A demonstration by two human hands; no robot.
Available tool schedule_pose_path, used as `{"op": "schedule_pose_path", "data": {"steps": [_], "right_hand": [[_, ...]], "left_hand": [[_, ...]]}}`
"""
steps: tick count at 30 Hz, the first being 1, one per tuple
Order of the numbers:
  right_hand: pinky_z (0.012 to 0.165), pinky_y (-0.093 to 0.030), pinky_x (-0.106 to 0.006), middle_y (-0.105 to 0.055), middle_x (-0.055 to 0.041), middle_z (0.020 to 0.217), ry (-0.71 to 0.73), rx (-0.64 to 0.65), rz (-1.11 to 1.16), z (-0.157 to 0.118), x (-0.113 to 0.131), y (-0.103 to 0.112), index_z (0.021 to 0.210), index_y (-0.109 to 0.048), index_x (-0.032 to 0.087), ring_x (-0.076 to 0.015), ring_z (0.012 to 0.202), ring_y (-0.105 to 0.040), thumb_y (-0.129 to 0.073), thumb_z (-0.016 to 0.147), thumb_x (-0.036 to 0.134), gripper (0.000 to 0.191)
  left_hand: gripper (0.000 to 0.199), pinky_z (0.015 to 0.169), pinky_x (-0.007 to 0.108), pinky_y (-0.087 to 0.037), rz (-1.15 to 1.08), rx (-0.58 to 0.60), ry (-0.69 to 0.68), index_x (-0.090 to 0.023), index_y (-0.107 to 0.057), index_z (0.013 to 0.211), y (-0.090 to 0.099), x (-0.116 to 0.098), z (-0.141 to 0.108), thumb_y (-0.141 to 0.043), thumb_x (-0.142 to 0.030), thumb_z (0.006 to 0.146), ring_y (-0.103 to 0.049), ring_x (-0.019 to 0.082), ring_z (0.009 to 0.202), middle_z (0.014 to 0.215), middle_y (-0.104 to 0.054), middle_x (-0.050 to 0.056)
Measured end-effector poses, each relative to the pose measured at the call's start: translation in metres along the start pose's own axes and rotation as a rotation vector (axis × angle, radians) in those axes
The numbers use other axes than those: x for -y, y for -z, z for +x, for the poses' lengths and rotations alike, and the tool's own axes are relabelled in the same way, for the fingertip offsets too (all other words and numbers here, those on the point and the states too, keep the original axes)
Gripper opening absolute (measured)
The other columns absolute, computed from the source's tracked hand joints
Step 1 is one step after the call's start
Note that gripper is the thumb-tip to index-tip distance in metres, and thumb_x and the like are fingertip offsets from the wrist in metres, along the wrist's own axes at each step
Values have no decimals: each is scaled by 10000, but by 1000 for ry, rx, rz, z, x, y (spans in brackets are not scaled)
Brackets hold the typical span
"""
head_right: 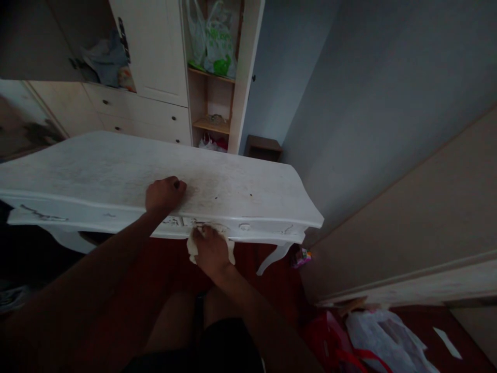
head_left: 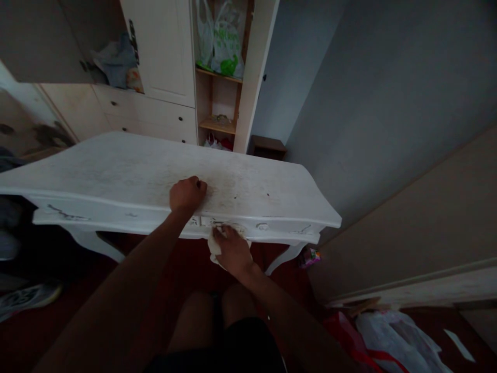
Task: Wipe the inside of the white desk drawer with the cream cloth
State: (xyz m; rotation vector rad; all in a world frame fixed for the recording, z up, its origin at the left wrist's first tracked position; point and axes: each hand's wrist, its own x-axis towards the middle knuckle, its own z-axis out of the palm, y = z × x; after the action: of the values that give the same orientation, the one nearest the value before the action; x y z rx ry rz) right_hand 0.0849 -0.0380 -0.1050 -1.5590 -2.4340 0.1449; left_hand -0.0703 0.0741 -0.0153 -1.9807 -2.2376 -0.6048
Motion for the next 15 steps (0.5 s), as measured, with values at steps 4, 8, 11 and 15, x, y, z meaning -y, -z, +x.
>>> {"op": "schedule_pose_path", "data": {"steps": [4,8,11,15], "right_hand": [[898,-529,-417,-498,-158,1374,-86,-10,-64,-15,-19,11,1381,-463,205,-297,1149,-555,-721,749,237,683],[864,-546,-421,-502,-156,1393,-134,4,-147,-39,-47,20,1366,-495,213,-311,1159,-553,-702,738,165,663],[809,-562,-406,-522,-142,1388,-138,25,-233,-58,-68,21,1373,-498,238,-312,1145,-564,-663,744,100,665],[780,-571,-397,-531,-136,1392,-177,32,-321,-81,-107,26,1378,-503,261,-318,1172,-552,-653,729,78,690]], "left_hand": [[439,719,381,-498,-8,-2,-1,-157,-730,968,2,0,0,-352,-363,880,-682,308,843,932,-738,178],[432,721,376,-493,-9,8,19,-168,-727,968,5,-2,-1,-354,-370,881,-676,308,856,940,-737,169],[439,720,372,-487,-13,3,27,-172,-727,971,5,-2,-3,-348,-376,883,-673,308,863,940,-735,168],[449,713,375,-478,-32,-24,32,-162,-728,970,4,-1,-4,-341,-373,883,-673,315,858,928,-730,178]]}}
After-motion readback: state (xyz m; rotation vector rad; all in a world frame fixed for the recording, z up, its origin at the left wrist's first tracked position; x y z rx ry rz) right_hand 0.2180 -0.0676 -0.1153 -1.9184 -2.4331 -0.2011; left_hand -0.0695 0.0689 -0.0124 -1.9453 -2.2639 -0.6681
